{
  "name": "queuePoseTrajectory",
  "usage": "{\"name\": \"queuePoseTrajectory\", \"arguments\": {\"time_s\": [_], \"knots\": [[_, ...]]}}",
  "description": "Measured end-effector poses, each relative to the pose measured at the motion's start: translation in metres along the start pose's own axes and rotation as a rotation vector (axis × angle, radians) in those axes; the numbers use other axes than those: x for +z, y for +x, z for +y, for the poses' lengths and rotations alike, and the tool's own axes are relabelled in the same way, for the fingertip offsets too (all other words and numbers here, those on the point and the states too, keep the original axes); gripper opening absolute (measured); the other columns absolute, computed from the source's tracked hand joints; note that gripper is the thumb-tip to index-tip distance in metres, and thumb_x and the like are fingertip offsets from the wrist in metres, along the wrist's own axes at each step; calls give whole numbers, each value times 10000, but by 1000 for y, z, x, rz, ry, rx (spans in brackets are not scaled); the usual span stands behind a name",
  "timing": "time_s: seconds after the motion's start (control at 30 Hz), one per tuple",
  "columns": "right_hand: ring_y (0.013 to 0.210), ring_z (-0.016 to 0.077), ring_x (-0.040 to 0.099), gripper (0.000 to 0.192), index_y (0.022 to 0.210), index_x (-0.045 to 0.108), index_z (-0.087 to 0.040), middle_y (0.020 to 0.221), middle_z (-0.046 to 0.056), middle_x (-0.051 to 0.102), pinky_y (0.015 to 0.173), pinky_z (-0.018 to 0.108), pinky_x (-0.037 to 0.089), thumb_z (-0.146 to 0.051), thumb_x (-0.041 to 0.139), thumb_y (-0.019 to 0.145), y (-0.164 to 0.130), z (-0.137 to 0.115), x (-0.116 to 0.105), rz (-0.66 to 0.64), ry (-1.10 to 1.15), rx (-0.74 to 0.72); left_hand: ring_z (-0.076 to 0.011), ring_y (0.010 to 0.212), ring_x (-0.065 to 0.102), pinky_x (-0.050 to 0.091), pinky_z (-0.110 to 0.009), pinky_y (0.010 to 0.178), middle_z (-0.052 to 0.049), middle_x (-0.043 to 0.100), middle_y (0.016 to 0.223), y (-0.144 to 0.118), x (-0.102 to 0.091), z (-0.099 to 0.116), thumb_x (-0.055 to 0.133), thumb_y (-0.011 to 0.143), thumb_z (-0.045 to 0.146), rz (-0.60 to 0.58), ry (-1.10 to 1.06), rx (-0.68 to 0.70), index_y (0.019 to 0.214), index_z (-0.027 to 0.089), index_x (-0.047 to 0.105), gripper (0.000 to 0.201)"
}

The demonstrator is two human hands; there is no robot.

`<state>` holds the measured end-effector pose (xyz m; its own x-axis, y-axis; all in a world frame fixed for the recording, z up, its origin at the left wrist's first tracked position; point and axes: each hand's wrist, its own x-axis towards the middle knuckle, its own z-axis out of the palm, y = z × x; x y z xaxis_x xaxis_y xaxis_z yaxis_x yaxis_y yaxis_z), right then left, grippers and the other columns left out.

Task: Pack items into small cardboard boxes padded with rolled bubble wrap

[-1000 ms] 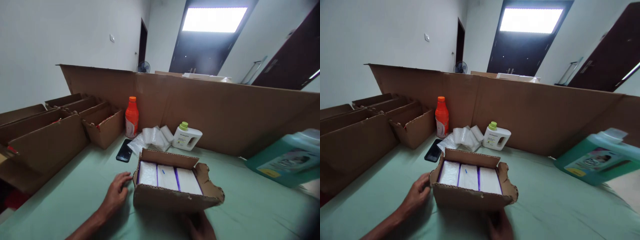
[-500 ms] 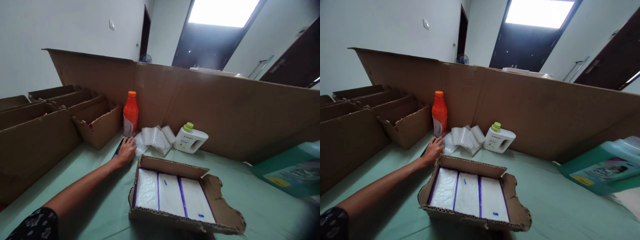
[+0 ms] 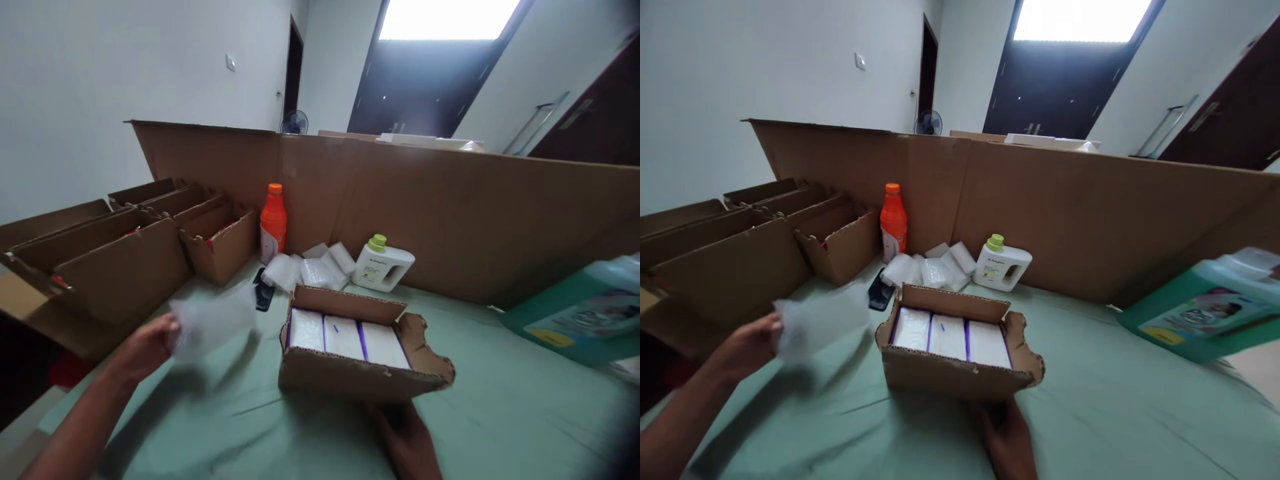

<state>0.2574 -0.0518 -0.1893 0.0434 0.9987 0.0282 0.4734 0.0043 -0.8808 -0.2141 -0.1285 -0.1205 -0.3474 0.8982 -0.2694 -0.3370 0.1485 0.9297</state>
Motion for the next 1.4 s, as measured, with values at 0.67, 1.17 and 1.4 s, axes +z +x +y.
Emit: {"name": "queuePoseTrajectory", "arguments": {"time_s": [0.67,1.17,1.4], "knots": [[963,321,730,560,1136,604,-161,1061,132,766,823,415,590,-516,681,710,16,-18,11,-48,54,-69,-372,1353,486,450,-471,1054,-124,531,1486,-11,138,-83,546,614,306,-382,447,232,685,179,668,190],[967,324,708,532,1148,611,-172,1073,127,753,812,412,562,-476,641,713,63,-14,27,51,-41,-98,-308,1181,605,521,-400,975,-93,655,1301,33,176,-75,492,641,254,-367,504,381,626,186,615,141],[988,326,710,527,1138,630,-153,1089,148,752,839,428,559,-405,665,678,91,-22,19,61,-44,-109,-282,1228,600,511,-376,997,-84,677,1305,52,196,-75,486,637,207,-343,516,382,655,179,641,158]]}}
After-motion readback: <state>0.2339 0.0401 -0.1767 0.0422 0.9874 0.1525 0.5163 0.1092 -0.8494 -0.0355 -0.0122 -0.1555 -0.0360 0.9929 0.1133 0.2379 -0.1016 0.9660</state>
